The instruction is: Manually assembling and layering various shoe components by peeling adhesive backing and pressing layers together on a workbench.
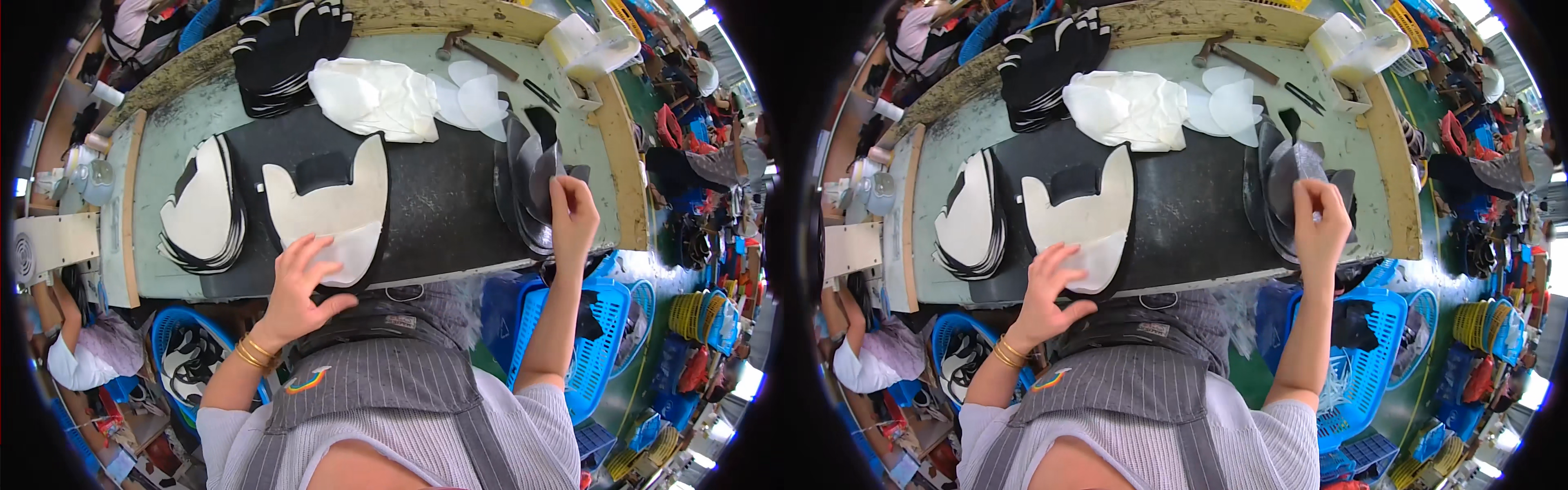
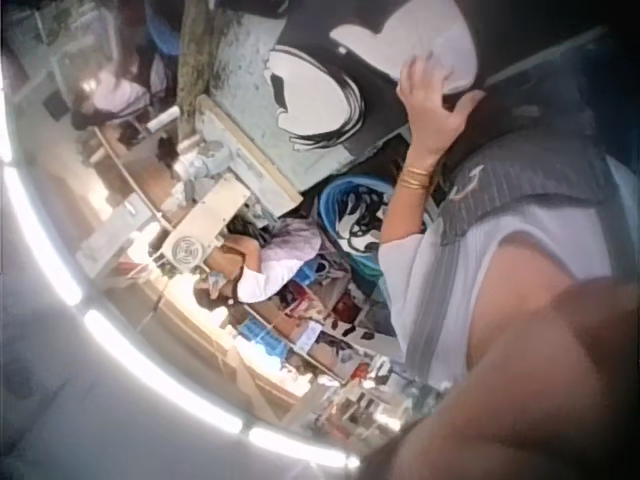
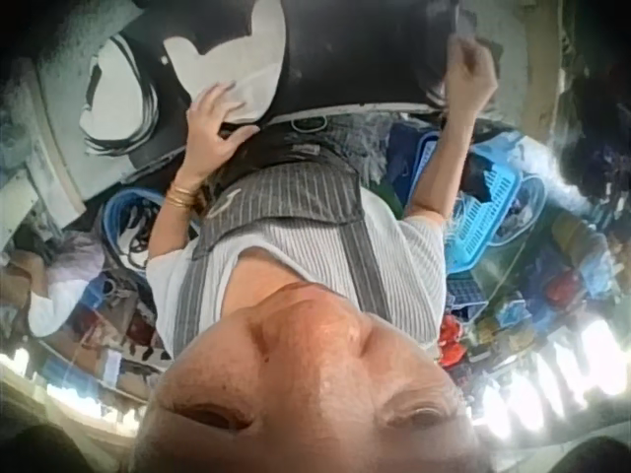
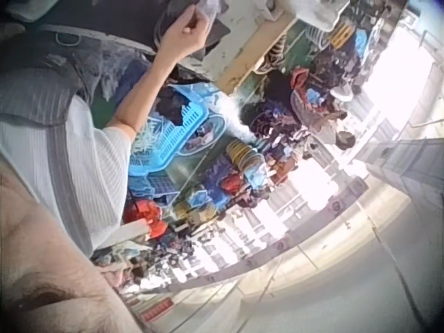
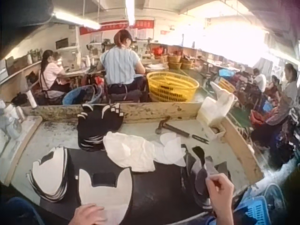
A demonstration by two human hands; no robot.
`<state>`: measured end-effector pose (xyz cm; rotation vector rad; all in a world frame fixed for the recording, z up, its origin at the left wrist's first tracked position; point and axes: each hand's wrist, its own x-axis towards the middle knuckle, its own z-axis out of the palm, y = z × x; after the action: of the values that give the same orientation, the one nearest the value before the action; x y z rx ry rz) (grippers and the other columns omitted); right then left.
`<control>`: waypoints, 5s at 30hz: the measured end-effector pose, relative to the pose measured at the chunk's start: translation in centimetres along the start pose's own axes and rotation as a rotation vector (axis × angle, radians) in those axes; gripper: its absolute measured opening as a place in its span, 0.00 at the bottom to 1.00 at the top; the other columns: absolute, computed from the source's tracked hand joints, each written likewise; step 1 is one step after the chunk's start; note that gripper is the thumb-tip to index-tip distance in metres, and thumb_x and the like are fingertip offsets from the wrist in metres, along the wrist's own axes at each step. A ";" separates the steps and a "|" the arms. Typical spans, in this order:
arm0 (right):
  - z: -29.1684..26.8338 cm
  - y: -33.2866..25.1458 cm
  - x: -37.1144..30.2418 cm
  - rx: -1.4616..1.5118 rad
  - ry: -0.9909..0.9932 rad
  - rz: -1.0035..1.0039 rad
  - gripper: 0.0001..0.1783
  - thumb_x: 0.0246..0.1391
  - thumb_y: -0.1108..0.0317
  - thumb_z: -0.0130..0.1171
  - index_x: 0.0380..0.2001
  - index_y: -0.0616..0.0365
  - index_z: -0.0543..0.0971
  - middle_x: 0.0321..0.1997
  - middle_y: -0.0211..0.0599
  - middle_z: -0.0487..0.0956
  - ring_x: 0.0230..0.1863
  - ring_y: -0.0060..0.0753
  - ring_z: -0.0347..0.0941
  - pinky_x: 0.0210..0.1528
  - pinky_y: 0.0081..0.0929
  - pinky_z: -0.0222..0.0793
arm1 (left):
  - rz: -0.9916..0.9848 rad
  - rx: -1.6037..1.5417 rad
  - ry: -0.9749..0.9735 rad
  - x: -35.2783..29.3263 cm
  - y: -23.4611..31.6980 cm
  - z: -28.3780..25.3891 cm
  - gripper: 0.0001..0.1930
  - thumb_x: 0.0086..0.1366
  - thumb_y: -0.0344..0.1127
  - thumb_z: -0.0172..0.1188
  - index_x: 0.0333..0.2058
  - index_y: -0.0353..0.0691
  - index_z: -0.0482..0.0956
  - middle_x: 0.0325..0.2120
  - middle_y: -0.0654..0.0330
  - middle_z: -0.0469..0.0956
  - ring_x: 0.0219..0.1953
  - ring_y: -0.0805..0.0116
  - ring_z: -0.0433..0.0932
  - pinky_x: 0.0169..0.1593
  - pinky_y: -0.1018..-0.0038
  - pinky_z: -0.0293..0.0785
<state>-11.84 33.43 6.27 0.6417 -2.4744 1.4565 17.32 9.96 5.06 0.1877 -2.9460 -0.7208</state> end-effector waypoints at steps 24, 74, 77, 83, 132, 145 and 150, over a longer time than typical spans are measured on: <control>8.3 -15.6 -8.3 0.024 -0.269 -1.051 0.25 0.30 0.75 0.57 0.40 0.70 0.76 0.35 0.38 0.74 0.31 0.34 0.70 0.32 0.26 0.71 | -0.270 -1.419 0.629 2.4 4.8 -1.4 0.10 0.65 0.28 0.54 0.41 0.28 0.76 0.32 0.57 0.79 0.35 0.72 0.79 0.44 0.76 0.77; 2.8 -3.8 -13.4 0.508 -0.243 0.268 0.07 0.63 0.68 0.48 0.30 0.55 0.71 0.18 0.17 0.62 0.16 0.07 0.53 0.16 0.12 0.45 | -0.549 -1.190 0.357 3.7 4.0 -1.9 0.14 0.67 0.39 0.54 0.27 0.35 0.76 0.20 0.75 0.67 0.23 0.87 0.61 0.25 0.84 0.57; -1.9 3.8 -16.2 0.265 -0.187 0.367 0.09 0.62 0.68 0.50 0.26 0.55 0.72 0.15 0.16 0.61 0.15 0.07 0.50 0.15 0.14 0.42 | -0.511 -0.884 0.217 3.3 1.7 -3.3 0.12 0.67 0.39 0.54 0.29 0.36 0.76 0.21 0.73 0.70 0.25 0.87 0.64 0.29 0.84 0.63; -7.8 4.3 -17.3 -0.535 -0.491 0.129 0.20 0.58 0.53 0.52 0.36 0.61 0.77 0.36 0.47 0.76 0.38 0.48 0.72 0.38 0.38 0.68 | -0.094 -0.589 0.236 4.8 4.0 -7.8 0.10 0.65 0.36 0.56 0.34 0.34 0.78 0.19 0.63 0.75 0.24 0.85 0.68 0.29 0.82 0.66; 6.7 -13.9 -8.3 1.537 -1.023 1.026 0.36 0.63 0.41 0.34 0.57 0.63 0.67 0.60 0.46 0.68 0.60 0.46 0.64 0.63 0.42 0.57 | -0.681 -2.385 0.287 -1.5 3.3 -3.9 0.16 0.67 0.40 0.53 0.45 0.32 0.71 0.36 0.60 0.78 0.41 0.65 0.78 0.45 0.66 0.72; 8.9 -9.6 -8.4 1.212 -0.969 0.917 0.22 0.59 0.78 0.43 0.57 0.70 0.62 0.56 0.49 0.70 0.55 0.40 0.71 0.56 0.37 0.69 | -0.629 -1.580 0.623 0.3 -0.4 -2.5 0.13 0.61 0.29 0.61 0.44 0.33 0.76 0.38 0.61 0.79 0.38 0.77 0.76 0.43 0.79 0.75; 9.7 -9.3 -8.0 1.205 -0.930 0.965 0.16 0.62 0.76 0.42 0.53 0.66 0.67 0.50 0.45 0.74 0.48 0.34 0.75 0.48 0.31 0.76 | -0.583 -1.366 0.678 -0.4 -0.4 -3.0 0.15 0.61 0.28 0.61 0.46 0.34 0.75 0.41 0.62 0.78 0.40 0.78 0.75 0.46 0.80 0.72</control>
<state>0.00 23.27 5.66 0.1924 -2.1638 3.8512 18.09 8.31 7.52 0.8856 -1.2910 -1.9791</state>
